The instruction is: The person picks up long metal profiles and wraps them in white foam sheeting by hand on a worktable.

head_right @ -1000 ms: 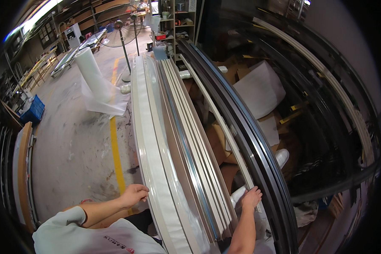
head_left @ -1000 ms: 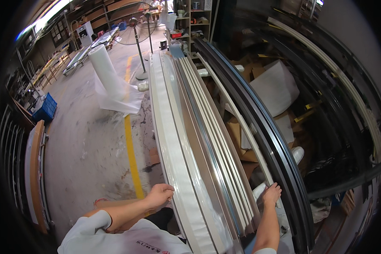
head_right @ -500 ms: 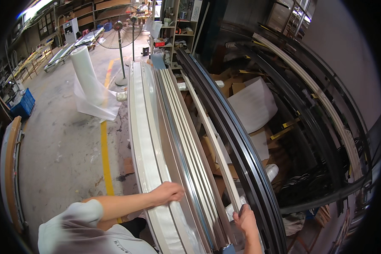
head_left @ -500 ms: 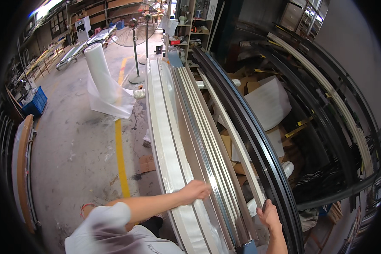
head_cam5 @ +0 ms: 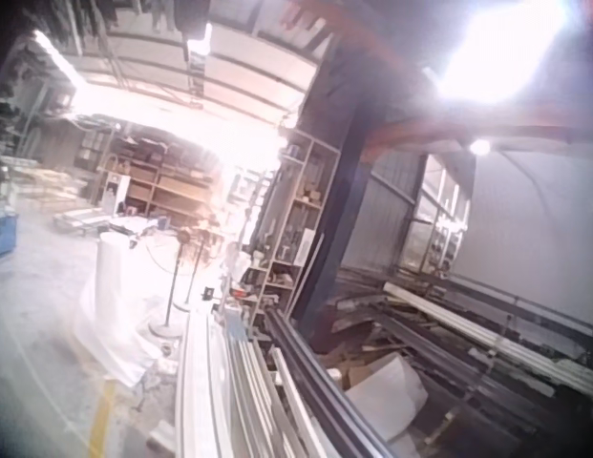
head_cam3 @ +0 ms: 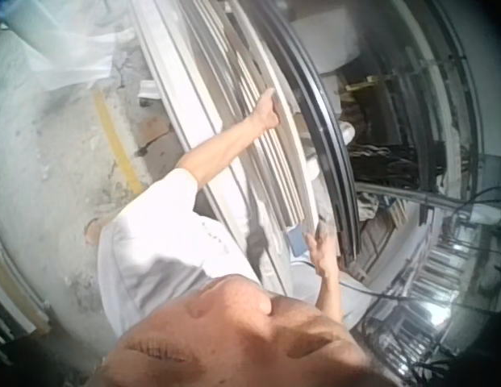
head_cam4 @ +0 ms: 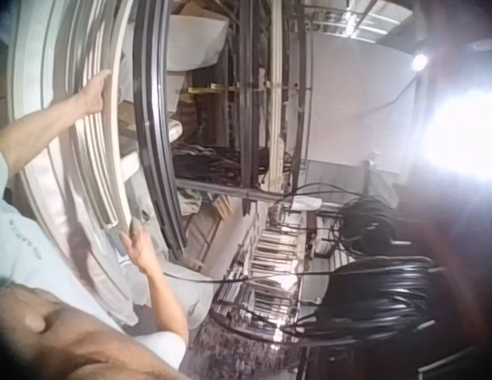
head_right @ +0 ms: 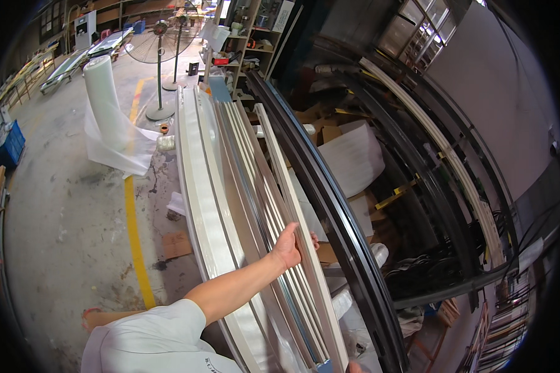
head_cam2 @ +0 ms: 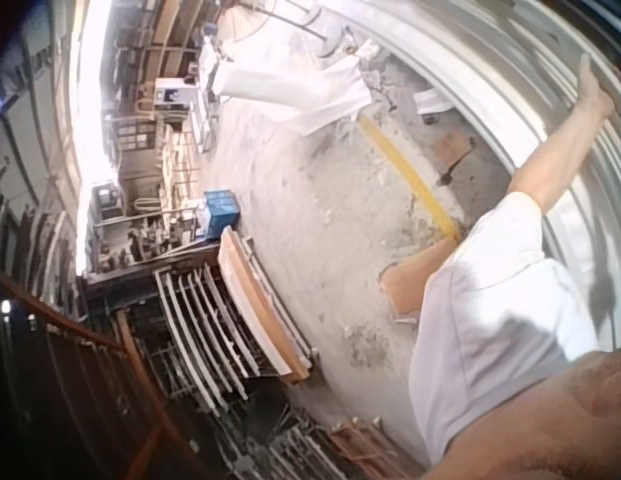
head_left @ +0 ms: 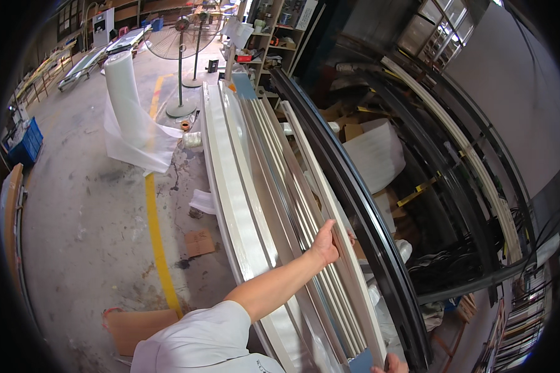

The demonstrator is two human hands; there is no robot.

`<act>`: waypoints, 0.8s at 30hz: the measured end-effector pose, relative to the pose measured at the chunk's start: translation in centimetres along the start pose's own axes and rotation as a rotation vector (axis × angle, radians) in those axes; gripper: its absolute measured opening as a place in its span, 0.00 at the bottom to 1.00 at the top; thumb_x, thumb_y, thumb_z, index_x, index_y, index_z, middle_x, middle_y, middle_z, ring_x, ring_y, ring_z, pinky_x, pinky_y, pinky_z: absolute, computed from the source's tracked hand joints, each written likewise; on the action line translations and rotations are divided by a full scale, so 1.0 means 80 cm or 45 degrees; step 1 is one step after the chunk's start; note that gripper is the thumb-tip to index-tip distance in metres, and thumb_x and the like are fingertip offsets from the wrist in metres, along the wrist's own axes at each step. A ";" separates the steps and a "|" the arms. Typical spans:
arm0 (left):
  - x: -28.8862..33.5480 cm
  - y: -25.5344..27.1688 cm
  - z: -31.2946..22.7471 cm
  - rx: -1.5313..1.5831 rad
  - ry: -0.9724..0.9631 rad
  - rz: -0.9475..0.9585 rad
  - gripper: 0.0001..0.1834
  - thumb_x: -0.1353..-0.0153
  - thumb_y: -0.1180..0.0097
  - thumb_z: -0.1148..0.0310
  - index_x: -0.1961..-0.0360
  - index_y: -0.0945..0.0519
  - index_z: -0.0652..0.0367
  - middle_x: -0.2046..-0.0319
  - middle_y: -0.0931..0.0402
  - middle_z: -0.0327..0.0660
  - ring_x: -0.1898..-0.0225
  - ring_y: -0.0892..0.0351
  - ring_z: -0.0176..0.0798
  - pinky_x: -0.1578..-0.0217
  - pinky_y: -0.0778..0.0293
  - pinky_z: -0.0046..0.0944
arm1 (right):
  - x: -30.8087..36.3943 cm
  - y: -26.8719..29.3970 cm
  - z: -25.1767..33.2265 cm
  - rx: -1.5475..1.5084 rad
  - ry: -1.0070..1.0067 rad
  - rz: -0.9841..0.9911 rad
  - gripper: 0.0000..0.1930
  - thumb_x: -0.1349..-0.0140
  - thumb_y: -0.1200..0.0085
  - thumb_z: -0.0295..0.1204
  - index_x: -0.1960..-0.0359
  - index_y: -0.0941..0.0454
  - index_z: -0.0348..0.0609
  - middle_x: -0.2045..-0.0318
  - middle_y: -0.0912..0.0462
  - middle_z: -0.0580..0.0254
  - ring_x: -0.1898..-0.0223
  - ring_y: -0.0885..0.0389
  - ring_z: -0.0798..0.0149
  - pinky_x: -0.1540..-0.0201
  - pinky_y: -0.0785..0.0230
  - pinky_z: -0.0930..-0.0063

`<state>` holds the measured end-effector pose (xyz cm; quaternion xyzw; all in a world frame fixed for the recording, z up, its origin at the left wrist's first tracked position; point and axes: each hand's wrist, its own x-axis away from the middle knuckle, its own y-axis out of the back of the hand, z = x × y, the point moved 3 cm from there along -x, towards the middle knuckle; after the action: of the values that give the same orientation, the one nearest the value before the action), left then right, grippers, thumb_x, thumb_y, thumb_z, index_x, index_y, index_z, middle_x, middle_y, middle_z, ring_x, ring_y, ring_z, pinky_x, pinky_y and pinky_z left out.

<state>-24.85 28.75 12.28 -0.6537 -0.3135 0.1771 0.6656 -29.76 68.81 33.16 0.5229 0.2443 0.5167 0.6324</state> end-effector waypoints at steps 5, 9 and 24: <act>0.030 0.004 -0.055 -0.026 -0.051 -0.032 0.25 0.28 0.56 0.48 0.62 0.23 0.62 0.67 0.21 0.49 0.63 0.20 0.49 0.55 0.20 0.52 | 0.121 -0.028 -0.036 0.023 -0.277 0.184 0.25 0.34 0.39 0.38 0.41 0.26 0.35 0.65 0.20 0.36 0.63 0.24 0.34 0.60 0.31 0.44; 0.077 0.023 -0.049 -0.094 -0.192 -0.181 0.21 0.27 0.54 0.49 0.63 0.25 0.58 0.71 0.25 0.44 0.69 0.23 0.45 0.63 0.22 0.50 | 0.208 -0.091 -0.093 -0.141 -0.319 0.099 0.27 0.35 0.37 0.36 0.39 0.29 0.35 0.59 0.19 0.36 0.59 0.21 0.35 0.58 0.28 0.47; 0.323 0.076 0.121 -0.183 -0.070 -0.317 0.20 0.30 0.39 0.53 0.47 0.23 0.56 0.53 0.20 0.44 0.50 0.19 0.47 0.47 0.19 0.55 | 0.201 -0.183 0.022 0.118 -0.018 -0.347 0.09 0.30 0.48 0.29 0.59 0.22 0.34 0.61 0.23 0.35 0.59 0.24 0.32 0.54 0.30 0.44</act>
<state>-10.92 53.29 10.62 -0.6507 -0.4220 0.0879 0.6250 -16.89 83.92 24.08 0.5172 0.3324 0.4105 0.6735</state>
